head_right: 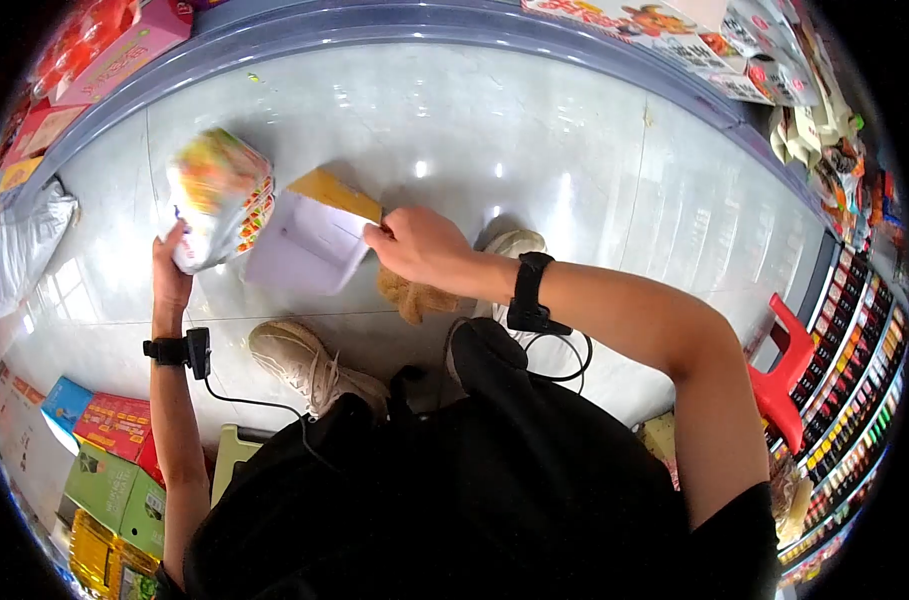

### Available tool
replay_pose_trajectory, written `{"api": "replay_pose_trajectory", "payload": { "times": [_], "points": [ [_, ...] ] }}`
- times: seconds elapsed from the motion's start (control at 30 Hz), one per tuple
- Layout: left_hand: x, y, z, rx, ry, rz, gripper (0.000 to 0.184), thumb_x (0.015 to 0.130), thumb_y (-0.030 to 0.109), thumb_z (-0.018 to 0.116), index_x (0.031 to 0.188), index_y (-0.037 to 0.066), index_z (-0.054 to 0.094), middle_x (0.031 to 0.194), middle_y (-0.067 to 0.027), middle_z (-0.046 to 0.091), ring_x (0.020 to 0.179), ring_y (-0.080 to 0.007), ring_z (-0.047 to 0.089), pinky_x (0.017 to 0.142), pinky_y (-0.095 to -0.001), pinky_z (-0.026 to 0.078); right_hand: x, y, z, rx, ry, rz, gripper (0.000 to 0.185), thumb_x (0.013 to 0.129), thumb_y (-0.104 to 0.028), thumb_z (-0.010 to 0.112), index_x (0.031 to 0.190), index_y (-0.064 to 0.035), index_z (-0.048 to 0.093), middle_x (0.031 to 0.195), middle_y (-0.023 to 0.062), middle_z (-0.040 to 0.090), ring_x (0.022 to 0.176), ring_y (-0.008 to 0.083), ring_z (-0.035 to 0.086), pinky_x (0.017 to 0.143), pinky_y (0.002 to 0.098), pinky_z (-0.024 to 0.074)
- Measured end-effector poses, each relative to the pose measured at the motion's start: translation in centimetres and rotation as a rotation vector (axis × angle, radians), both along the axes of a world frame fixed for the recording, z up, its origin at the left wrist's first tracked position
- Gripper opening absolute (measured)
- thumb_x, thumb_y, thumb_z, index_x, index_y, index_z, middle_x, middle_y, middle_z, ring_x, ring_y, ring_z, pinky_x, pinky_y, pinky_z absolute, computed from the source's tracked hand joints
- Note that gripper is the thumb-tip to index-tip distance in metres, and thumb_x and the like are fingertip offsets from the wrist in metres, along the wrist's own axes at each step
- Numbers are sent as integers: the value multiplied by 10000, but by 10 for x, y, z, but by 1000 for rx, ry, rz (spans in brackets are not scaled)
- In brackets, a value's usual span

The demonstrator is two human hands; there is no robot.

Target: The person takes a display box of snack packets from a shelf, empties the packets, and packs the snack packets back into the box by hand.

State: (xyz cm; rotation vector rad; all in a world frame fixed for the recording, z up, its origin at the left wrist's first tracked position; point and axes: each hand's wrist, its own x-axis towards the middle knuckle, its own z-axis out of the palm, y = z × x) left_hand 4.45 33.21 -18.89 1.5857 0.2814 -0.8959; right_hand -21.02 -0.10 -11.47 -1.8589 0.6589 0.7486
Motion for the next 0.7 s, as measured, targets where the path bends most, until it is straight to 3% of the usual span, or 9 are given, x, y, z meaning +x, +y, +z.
{"api": "replay_pose_trajectory", "payload": {
  "times": [0.1,0.27,0.33,0.4,0.43,0.47,0.5,0.6,0.7],
  "points": [
    [-10,-1,12,68,-107,-89,319,1001,227,596,1195,-25,619,1079,-52,671,913,-105,620,831,-281,493,2,-7,-1,-22,-32,-39,489,936,-374,539,679,38,604,586,188,586,556,360,586,596,475,456],
    [-13,-1,1,227,-292,-21,397,1021,332,594,1197,-23,600,994,-26,647,898,-80,540,845,-245,436,-8,-31,2,-138,32,-47,423,911,-333,539,763,52,634,632,209,590,599,360,594,620,473,450],
    [-5,7,-10,402,-482,158,455,1019,336,600,1268,-41,551,1025,-53,631,978,-124,549,915,-268,427,-10,-34,-1,-140,49,-18,418,908,-339,542,812,53,648,654,209,602,621,358,598,633,457,455],
    [-5,5,-14,533,-925,74,531,1004,299,617,1396,-22,456,1312,-193,503,1216,-281,488,1053,-390,389,-13,-32,0,-113,39,-75,422,914,-350,540,837,49,654,665,211,606,621,358,600,639,445,460],
    [-11,-12,5,561,-1032,-5,585,973,305,655,1417,-8,438,1376,-209,455,1271,-306,447,1087,-419,356,-14,-30,0,-112,36,-58,422,914,-350,540,837,49,654,665,211,606,621,358,600,639,445,460],
    [-16,-28,22,591,-1140,-87,643,943,311,692,1438,6,421,1439,-225,407,1325,-330,407,1122,-449,324,-14,-29,-1,-103,24,-83,411,924,-325,548,811,66,607,625,158,522,597,251,512,597,404,415],
    [-19,-33,26,539,-1164,-237,722,893,331,739,1464,42,405,1476,-220,377,1358,-347,375,1144,-470,291,-15,-27,-1,-94,11,-112,410,933,-300,557,786,82,560,586,105,439,572,145,424,556,363,370],
    [-27,-60,47,668,-1263,-710,939,742,341,864,1519,127,383,1510,-190,383,1412,-350,351,1169,-468,274,-12,-24,0,-110,25,-58,405,945,-300,560,802,79,567,588,109,438,573,146,424,559,363,372],
    [-23,-58,28,595,-1140,-564,860,757,281,863,1488,130,437,1473,-224,429,1350,-399,425,1107,-479,383,-13,-26,-1,-122,2,-8,397,943,-291,571,796,77,565,590,119,431,574,153,427,558,366,377]
  ]
}}
